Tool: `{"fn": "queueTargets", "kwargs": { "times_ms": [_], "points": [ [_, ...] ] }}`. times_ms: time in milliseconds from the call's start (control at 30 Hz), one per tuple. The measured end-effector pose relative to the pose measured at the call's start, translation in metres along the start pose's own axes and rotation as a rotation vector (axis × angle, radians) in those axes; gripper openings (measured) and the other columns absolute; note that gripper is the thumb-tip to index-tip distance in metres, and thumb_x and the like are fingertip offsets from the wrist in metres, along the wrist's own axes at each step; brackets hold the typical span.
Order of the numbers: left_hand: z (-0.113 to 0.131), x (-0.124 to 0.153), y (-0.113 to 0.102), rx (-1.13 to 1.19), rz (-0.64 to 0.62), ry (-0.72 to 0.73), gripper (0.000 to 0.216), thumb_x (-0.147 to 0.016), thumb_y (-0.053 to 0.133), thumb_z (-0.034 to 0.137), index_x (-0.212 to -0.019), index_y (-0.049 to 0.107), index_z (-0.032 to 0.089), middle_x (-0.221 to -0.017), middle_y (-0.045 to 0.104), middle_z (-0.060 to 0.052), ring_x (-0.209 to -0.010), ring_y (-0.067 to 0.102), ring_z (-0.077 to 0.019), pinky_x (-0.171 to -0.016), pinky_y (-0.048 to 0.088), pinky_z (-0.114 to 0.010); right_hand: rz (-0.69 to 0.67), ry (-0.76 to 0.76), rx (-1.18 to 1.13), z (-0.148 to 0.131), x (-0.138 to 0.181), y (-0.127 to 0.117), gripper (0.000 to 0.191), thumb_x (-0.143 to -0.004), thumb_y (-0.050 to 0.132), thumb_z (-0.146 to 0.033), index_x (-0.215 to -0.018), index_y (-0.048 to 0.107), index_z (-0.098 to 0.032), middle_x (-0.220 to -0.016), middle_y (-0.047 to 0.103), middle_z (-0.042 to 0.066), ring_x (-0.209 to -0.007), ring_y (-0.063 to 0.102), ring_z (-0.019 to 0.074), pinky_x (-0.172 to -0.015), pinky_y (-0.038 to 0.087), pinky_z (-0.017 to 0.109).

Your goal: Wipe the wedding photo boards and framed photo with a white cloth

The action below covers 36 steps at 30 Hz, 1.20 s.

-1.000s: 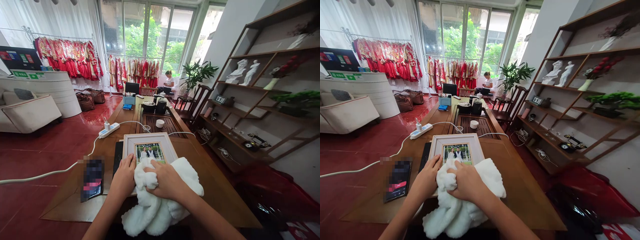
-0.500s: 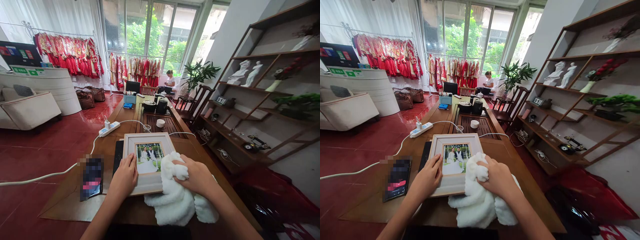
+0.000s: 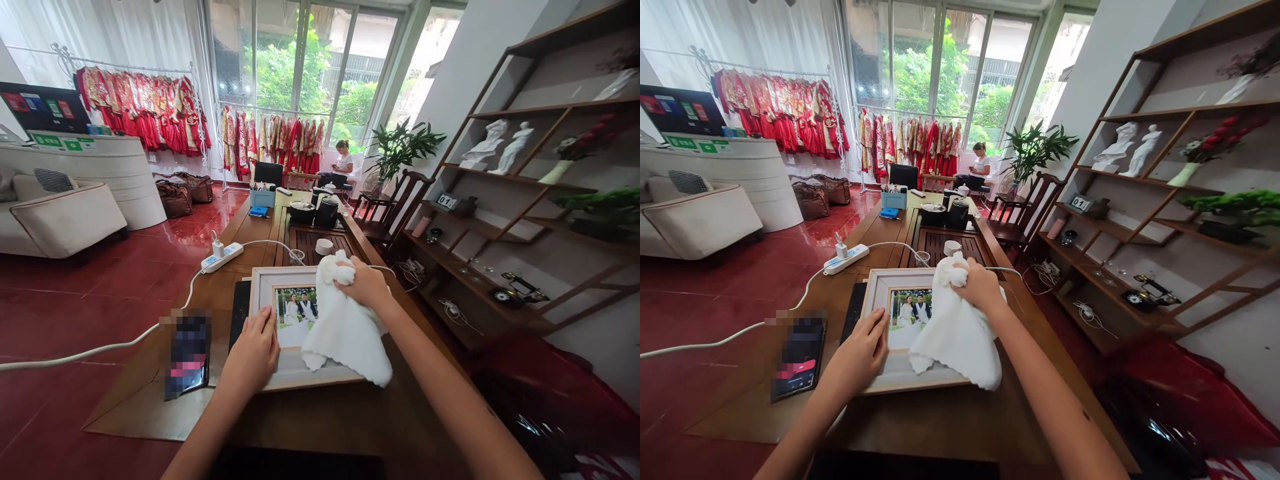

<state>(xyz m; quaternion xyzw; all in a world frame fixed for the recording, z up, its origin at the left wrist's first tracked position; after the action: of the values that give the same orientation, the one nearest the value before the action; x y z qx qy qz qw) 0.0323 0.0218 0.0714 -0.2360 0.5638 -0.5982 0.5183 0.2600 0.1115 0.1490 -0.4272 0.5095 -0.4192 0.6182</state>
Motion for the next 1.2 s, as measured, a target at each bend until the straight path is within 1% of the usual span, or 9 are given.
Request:
{"fn": "queueTargets", "kwargs": {
  "times_ms": [133, 300, 400, 500, 767, 867, 967, 1067, 1200],
  "points": [
    [0.002, 0.000, -0.001, -0.033, -0.010, -0.007, 0.047, -0.089, 0.035, 0.018, -0.134, 0.047, 0.008, -0.142, 0.046, -0.016, -0.133, 0.041, -0.0259, -0.109, 0.038, -0.043, 0.033, 0.010, -0.008, 0.001, -0.015, 0.002, 0.043, -0.084, 0.053, -0.049, -0.122, 0.058, -0.030, -0.105, 0.056, 0.005, -0.089, 0.058, 0.0210, -0.062, 0.033, 0.026],
    [0.004, 0.000, -0.005, -0.072, 0.025, 0.002, 0.047, -0.089, 0.037, 0.017, -0.134, 0.048, 0.009, -0.141, 0.048, -0.015, -0.132, 0.043, -0.0249, -0.109, 0.038, -0.042, 0.019, -0.022, -0.055, 0.000, -0.002, 0.006, 0.040, -0.083, 0.054, -0.048, -0.119, 0.060, -0.030, -0.108, 0.056, 0.005, -0.089, 0.058, 0.0206, -0.061, 0.033, 0.026],
    [0.003, -0.001, -0.004, -0.075, 0.026, 0.014, 0.048, -0.089, 0.036, 0.017, -0.134, 0.047, 0.008, -0.141, 0.048, -0.014, -0.131, 0.043, -0.0249, -0.109, 0.038, -0.042, -0.012, -0.031, -0.100, 0.003, 0.015, 0.007, 0.040, -0.081, 0.056, -0.047, -0.117, 0.060, -0.031, -0.112, 0.057, 0.005, -0.088, 0.059, 0.0204, -0.060, 0.034, 0.026],
    [0.001, -0.001, -0.004, -0.062, 0.033, 0.006, 0.048, -0.088, 0.038, 0.017, -0.135, 0.047, 0.008, -0.141, 0.048, -0.014, -0.131, 0.044, -0.0253, -0.108, 0.039, -0.042, -0.049, -0.064, -0.155, 0.002, 0.035, 0.006, 0.041, -0.079, 0.057, -0.046, -0.117, 0.060, -0.033, -0.109, 0.057, 0.003, -0.084, 0.060, 0.0199, -0.063, 0.038, 0.026],
    [-0.002, -0.001, -0.002, -0.011, 0.038, -0.009, 0.048, -0.087, 0.039, 0.016, -0.134, 0.048, 0.010, -0.142, 0.047, -0.013, -0.133, 0.042, -0.0239, -0.110, 0.037, -0.040, -0.150, -0.113, -0.253, -0.010, 0.102, -0.003, 0.039, -0.079, 0.056, -0.044, -0.116, 0.059, -0.033, -0.108, 0.056, 0.002, -0.081, 0.063, 0.0195, -0.066, 0.045, 0.029],
    [-0.003, -0.001, 0.000, 0.000, 0.039, -0.010, 0.049, -0.087, 0.039, 0.016, -0.135, 0.047, 0.009, -0.142, 0.047, -0.013, -0.133, 0.041, -0.0236, -0.110, 0.037, -0.040, -0.189, -0.114, -0.286, -0.014, 0.125, -0.006, 0.038, -0.079, 0.055, -0.040, -0.117, 0.058, -0.034, -0.113, 0.055, 0.002, -0.081, 0.063, 0.0186, -0.068, 0.047, 0.029],
    [-0.004, -0.001, 0.000, 0.015, 0.049, -0.010, 0.048, -0.087, 0.040, 0.016, -0.135, 0.048, 0.011, -0.142, 0.047, -0.013, -0.133, 0.041, -0.0234, -0.110, 0.038, -0.040, -0.214, -0.138, -0.302, -0.020, 0.142, -0.012, 0.034, -0.081, 0.054, -0.038, -0.114, 0.058, -0.036, -0.117, 0.055, 0.001, -0.083, 0.063, 0.0180, -0.069, 0.048, 0.029],
    [-0.004, -0.001, -0.001, 0.024, 0.059, -0.005, 0.048, -0.087, 0.040, 0.016, -0.134, 0.048, 0.012, -0.142, 0.047, -0.013, -0.132, 0.042, -0.0241, -0.109, 0.039, -0.042, -0.208, -0.173, -0.271, -0.024, 0.144, -0.016, 0.032, -0.081, 0.054, -0.038, -0.113, 0.058, -0.035, -0.115, 0.056, 0.001, -0.085, 0.063, 0.0188, -0.069, 0.048, 0.028],
    [-0.004, -0.001, -0.001, 0.024, 0.050, 0.010, 0.047, -0.088, 0.039, 0.016, -0.134, 0.048, 0.010, -0.141, 0.047, -0.014, -0.132, 0.043, -0.0246, -0.109, 0.039, -0.044, -0.186, -0.186, -0.179, -0.023, 0.125, -0.012, 0.035, -0.081, 0.053, -0.042, -0.116, 0.058, -0.034, -0.110, 0.057, 0.003, -0.083, 0.063, 0.0195, -0.067, 0.045, 0.029]
  ]
}}
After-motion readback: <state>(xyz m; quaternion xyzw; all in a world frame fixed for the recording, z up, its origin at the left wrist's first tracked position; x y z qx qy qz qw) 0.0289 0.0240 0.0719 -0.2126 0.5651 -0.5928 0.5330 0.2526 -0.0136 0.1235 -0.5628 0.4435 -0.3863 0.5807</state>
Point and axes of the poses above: each hand's wrist, its own x-axis away from the middle knuckle, its own y-axis out of the palm, z = x × y, the point moved 10 cm from there along -x, towards the middle knuckle
